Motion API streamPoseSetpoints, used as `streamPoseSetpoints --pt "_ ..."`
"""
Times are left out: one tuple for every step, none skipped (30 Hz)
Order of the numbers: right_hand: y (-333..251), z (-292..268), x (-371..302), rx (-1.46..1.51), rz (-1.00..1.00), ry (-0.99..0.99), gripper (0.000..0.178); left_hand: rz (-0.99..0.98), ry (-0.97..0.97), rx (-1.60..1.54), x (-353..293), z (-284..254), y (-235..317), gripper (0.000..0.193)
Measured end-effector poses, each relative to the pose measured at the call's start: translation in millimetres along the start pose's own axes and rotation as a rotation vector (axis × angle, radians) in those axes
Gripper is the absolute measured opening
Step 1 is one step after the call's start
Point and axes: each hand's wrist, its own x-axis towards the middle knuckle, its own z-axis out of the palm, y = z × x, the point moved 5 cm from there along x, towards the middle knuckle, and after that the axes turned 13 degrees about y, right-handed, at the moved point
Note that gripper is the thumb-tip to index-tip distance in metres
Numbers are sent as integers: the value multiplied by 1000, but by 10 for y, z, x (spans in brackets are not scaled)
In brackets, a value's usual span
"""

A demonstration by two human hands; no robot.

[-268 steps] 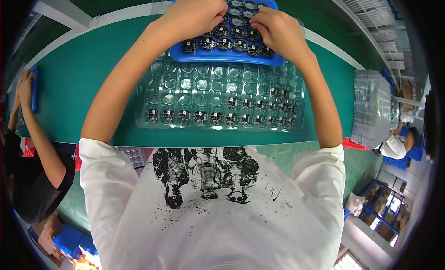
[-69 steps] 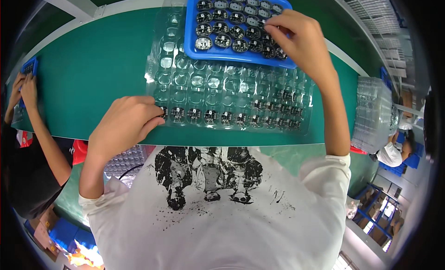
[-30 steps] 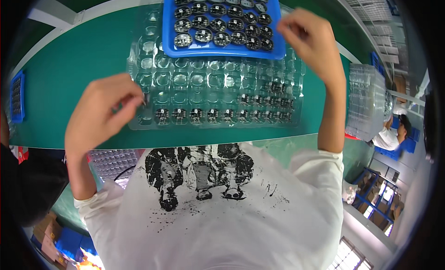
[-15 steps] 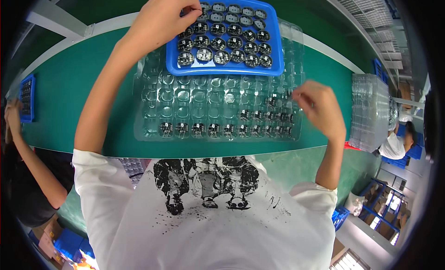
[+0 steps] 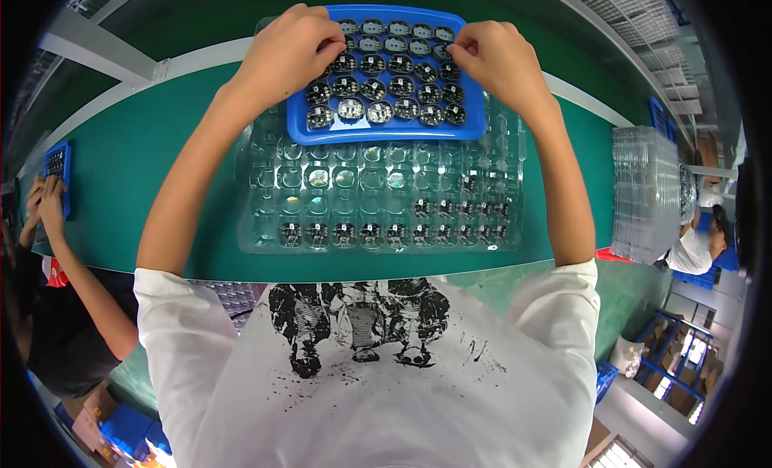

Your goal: Assembling electronic components by placing them into a sorting tray.

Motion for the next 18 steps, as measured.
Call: streamPoseSetpoints --pt "-3 14 9 0 0 -2 17 -1 0 -1 8 -3 11 10" --pt "-5 30 16 -9 9 -16 18 -11 -36 24 25 -1 17 9" --pt "-7 50 22 -18 20 -30 19 -20 -71 48 31 9 16 9" --pt "-5 56 31 -24 20 -33 19 -20 -68 42 34 8 24 9" --pt "-14 78 40 -39 0 -42 19 -17 -58 46 33 3 26 9" --pt "-29 92 47 -53 -21 -51 19 -14 -47 49 31 0 26 9" --pt "-48 105 69 -63 -22 -57 19 -17 -41 40 22 5 12 9" --pt "-65 125 89 -65 -9 -76 18 -22 -25 22 13 3 -4 9" --pt "-64 129 96 -66 5 -95 18 -28 -8 4 11 8 -7 9" --pt "-74 129 97 -66 2 -98 18 -31 -7 3 9 10 -15 9" --pt "-82 122 96 -68 10 -97 18 -8 -1 11 14 12 -12 9" --pt "-88 119 99 -70 18 -95 18 16 5 20 16 9 -3 9" --pt "-86 123 99 -69 15 -98 18 11 5 20 26 -4 15 9" --pt "-79 128 97 -66 8 -105 17 -3 -41 28 46 -8 37 9" --pt "-72 132 93 -62 1 -112 16 -18 -88 34 52 -4 49 9" --pt "-61 129 89 -62 -4 -115 16 -24 -85 35 56 -14 55 9" --pt "-55 122 82 -56 -21 -105 16 -29 -86 36 54 -20 57 9" --pt "-55 114 78 -51 -37 -95 16 -35 -87 38 46 -22 53 9"
